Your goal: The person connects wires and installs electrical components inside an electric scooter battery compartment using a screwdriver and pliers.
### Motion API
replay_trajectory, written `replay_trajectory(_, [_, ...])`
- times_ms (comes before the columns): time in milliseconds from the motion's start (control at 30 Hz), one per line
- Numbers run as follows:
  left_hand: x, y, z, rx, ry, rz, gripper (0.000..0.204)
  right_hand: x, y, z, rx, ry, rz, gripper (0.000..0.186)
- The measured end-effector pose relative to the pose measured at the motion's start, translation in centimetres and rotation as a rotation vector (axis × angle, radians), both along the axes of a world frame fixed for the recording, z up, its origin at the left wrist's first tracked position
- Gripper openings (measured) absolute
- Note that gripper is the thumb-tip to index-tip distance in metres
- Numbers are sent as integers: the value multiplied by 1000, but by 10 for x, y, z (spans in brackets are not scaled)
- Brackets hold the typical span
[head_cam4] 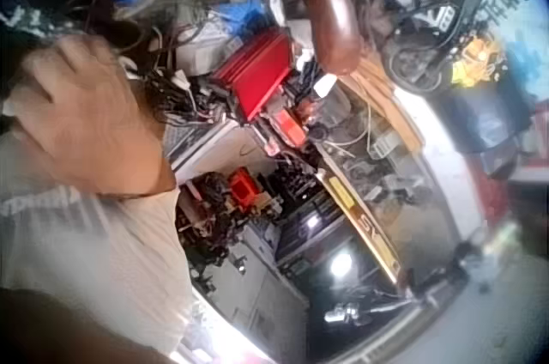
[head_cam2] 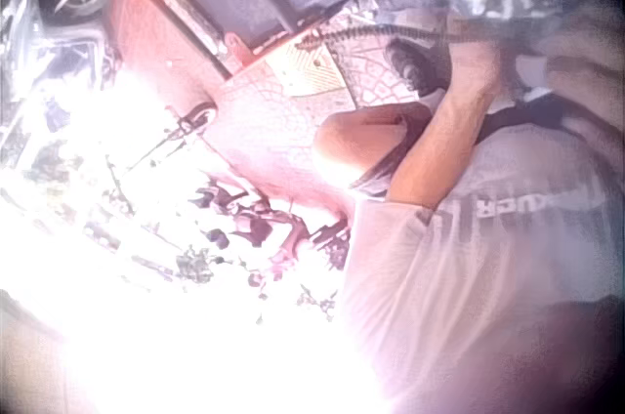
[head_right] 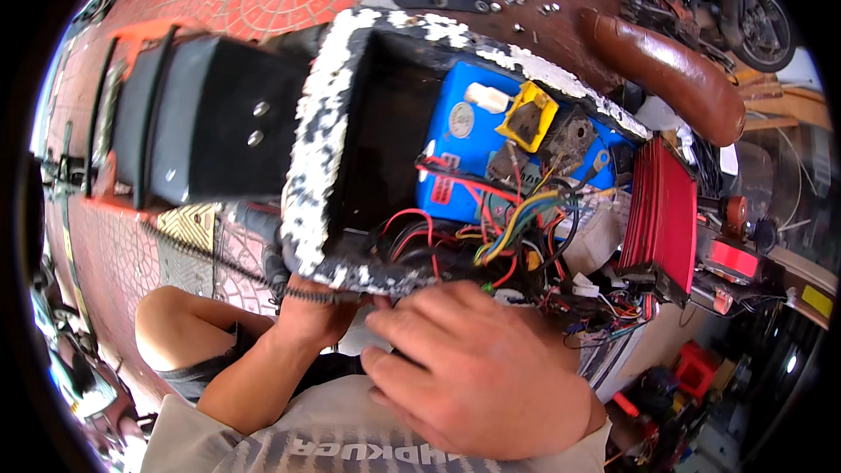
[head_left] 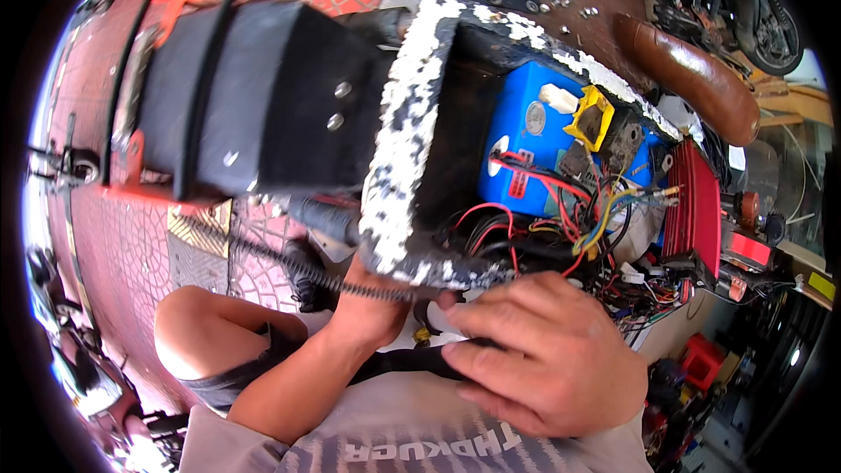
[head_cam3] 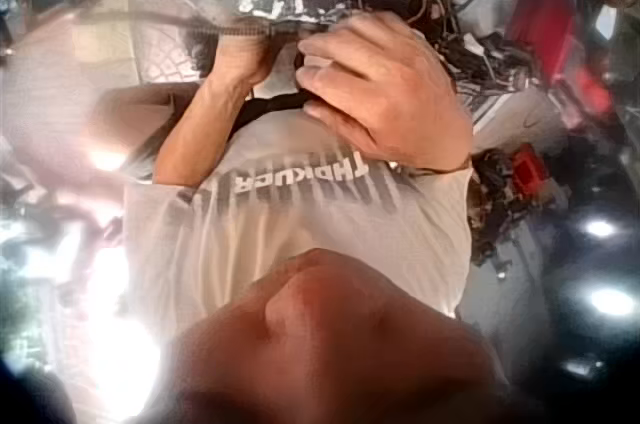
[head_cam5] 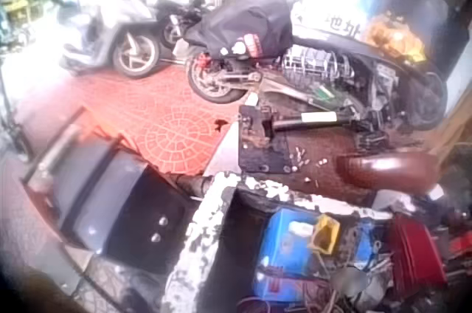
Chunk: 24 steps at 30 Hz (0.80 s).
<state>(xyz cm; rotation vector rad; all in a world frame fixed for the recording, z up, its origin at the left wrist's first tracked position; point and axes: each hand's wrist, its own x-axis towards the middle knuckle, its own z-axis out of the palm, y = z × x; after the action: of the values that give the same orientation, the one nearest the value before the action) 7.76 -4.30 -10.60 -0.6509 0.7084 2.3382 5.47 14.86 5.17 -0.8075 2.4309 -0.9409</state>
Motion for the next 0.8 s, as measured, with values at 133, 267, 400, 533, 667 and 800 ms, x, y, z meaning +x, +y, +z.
replay_trajectory(133, [21, -15, -24, -597, 558, -349, 37, -14, 3, -1, -56, -102, -60, 30])
replay_trajectory(267, [23, -29, -26, -801, 892, -629, 37, -19, 5, -8, -110, -139, -87, 30])
replay_trajectory(400, [19, -35, -21, -749, 868, -749, 36, -33, -1, -3, -83, -155, -79, 27])
replay_trajectory(533, [3, -33, -11, -648, 766, -828, 34, -32, -4, -11, -278, -39, -145, 22])
replay_trajectory(667, [27, -6, -21, -478, 331, -358, 23, -48, -10, 8, -256, 102, -243, 22])
replay_trajectory(800, [22, 2, -11, -269, 244, -157, 28, -83, -15, 14, 147, 141, -86, 22])
